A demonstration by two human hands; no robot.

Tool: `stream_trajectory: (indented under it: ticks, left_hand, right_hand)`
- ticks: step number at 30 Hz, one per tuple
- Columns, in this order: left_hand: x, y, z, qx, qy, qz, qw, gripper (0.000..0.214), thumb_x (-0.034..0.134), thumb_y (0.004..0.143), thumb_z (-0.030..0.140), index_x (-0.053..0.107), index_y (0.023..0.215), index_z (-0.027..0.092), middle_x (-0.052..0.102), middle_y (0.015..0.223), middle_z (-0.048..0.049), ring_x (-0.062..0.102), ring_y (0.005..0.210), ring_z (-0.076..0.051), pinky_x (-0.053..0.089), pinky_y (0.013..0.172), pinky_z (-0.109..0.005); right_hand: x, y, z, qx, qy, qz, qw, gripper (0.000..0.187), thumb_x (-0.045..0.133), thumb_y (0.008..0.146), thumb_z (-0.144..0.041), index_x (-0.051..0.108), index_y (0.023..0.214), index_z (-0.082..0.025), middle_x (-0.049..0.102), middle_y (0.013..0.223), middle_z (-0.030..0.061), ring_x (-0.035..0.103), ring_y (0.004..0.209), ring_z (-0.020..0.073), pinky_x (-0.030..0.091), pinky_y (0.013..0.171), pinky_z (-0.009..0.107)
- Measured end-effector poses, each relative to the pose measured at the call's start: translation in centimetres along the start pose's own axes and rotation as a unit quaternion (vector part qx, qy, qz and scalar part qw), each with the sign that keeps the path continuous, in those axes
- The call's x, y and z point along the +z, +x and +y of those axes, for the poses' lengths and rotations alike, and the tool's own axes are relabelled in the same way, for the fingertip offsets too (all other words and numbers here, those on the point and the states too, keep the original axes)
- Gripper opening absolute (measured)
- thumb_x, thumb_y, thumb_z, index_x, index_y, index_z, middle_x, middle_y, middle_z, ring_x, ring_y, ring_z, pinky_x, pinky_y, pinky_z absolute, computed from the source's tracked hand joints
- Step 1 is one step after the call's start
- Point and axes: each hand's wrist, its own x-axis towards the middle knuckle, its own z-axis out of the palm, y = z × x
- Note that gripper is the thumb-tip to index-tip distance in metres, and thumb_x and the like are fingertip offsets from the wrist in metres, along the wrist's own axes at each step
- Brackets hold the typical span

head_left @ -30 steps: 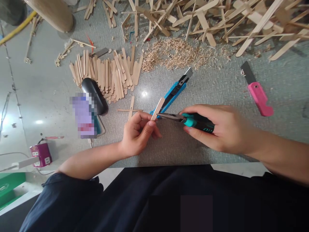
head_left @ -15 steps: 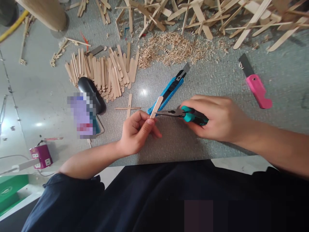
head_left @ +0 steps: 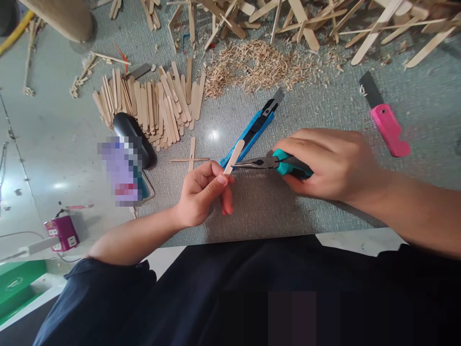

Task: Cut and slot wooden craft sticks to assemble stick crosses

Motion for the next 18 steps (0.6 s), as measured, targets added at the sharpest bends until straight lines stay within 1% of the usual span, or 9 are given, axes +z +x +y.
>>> stream_trajectory:
  ticks: [2, 4, 6, 8, 12, 15, 17, 18]
  left_hand:
    - [-0.1, 0.1, 0.0, 0.002, -0.011, -0.004, 1.0, 0.033, 0.072, 0.116, 0.045, 0.065, 0.095, 0.02, 0.073, 0.056, 0.0051, 0.064, 0.042, -0.008, 0.045, 0.05, -0.018]
    - [-0.3, 0.2, 0.0, 0.001, -0.025, -0.009, 1.0, 0.033, 0.071, 0.116, 0.044, 0.065, 0.095, 0.02, 0.071, 0.055, 0.0061, 0.061, 0.041, -0.007, 0.045, 0.051, -0.019]
    - [-0.4, 0.3, 0.1, 0.001, -0.035, -0.016, 0.999, 0.032, 0.069, 0.116, 0.045, 0.063, 0.095, 0.021, 0.069, 0.054, 0.0069, 0.058, 0.04, -0.007, 0.045, 0.052, -0.02]
    - [-0.4, 0.3, 0.2, 0.01, -0.027, -0.012, 1.0, 0.032, 0.07, 0.116, 0.045, 0.062, 0.095, 0.022, 0.069, 0.055, 0.007, 0.056, 0.039, -0.007, 0.044, 0.051, -0.02]
    - [-0.2, 0.3, 0.2, 0.02, 0.011, 0.033, 0.999, 0.033, 0.074, 0.114, 0.048, 0.064, 0.097, 0.022, 0.075, 0.06, 0.0047, 0.062, 0.041, -0.007, 0.043, 0.044, -0.016]
    - [0.1, 0.3, 0.1, 0.009, 0.027, 0.048, 0.998, 0.037, 0.076, 0.113, 0.053, 0.063, 0.098, 0.022, 0.077, 0.062, 0.0043, 0.064, 0.041, -0.008, 0.046, 0.041, -0.014]
    - [0.2, 0.2, 0.2, 0.014, 0.038, 0.047, 0.998, 0.037, 0.077, 0.112, 0.053, 0.063, 0.098, 0.022, 0.077, 0.063, 0.0042, 0.065, 0.042, -0.007, 0.049, 0.042, -0.014]
    - [0.3, 0.2, 0.2, 0.017, 0.043, 0.046, 0.998, 0.036, 0.077, 0.113, 0.051, 0.063, 0.099, 0.021, 0.078, 0.063, 0.0041, 0.065, 0.043, -0.007, 0.05, 0.043, -0.014]
  right_hand:
    - [0.0, 0.3, 0.2, -0.022, -0.026, 0.03, 0.999, 0.022, 0.066, 0.097, -0.022, 0.067, 0.118, -0.03, 0.077, 0.093, 0.0041, 0.073, 0.08, 0.0259, 0.049, 0.067, 0.039]
    - [-0.2, 0.6, 0.5, -0.057, -0.059, 0.072, 0.994, 0.019, 0.068, 0.097, -0.024, 0.068, 0.116, -0.027, 0.075, 0.088, 0.0045, 0.068, 0.074, 0.0246, 0.045, 0.061, 0.039]
    - [-0.4, 0.8, 0.8, -0.071, -0.084, 0.083, 0.99, 0.018, 0.069, 0.097, -0.026, 0.068, 0.115, -0.025, 0.074, 0.085, 0.0052, 0.065, 0.07, 0.025, 0.042, 0.057, 0.04]
    - [-0.6, 0.9, 1.0, -0.05, -0.071, 0.065, 0.994, 0.019, 0.07, 0.096, -0.024, 0.069, 0.115, -0.025, 0.076, 0.087, 0.007, 0.067, 0.073, 0.0266, 0.043, 0.058, 0.041]
    - [-0.6, 0.6, 0.5, 0.016, 0.039, 0.011, 0.999, 0.029, 0.073, 0.096, -0.019, 0.071, 0.124, -0.027, 0.084, 0.106, 0.0098, 0.08, 0.09, 0.0322, 0.056, 0.072, 0.045]
    - [-0.6, 0.2, -0.3, 0.076, 0.112, -0.039, 0.99, 0.036, 0.074, 0.099, -0.023, 0.073, 0.133, -0.033, 0.086, 0.12, 0.007, 0.084, 0.104, 0.0361, 0.065, 0.086, 0.05]
    - [-0.8, 0.0, -0.7, 0.119, 0.147, -0.067, 0.98, 0.033, 0.075, 0.101, -0.029, 0.074, 0.133, -0.037, 0.087, 0.122, 0.0049, 0.084, 0.103, 0.0357, 0.067, 0.089, 0.052]
    - [-0.9, 0.0, -0.8, 0.134, 0.157, -0.074, 0.976, 0.029, 0.074, 0.103, -0.033, 0.075, 0.132, -0.038, 0.087, 0.12, 0.0043, 0.084, 0.1, 0.0348, 0.067, 0.087, 0.052]
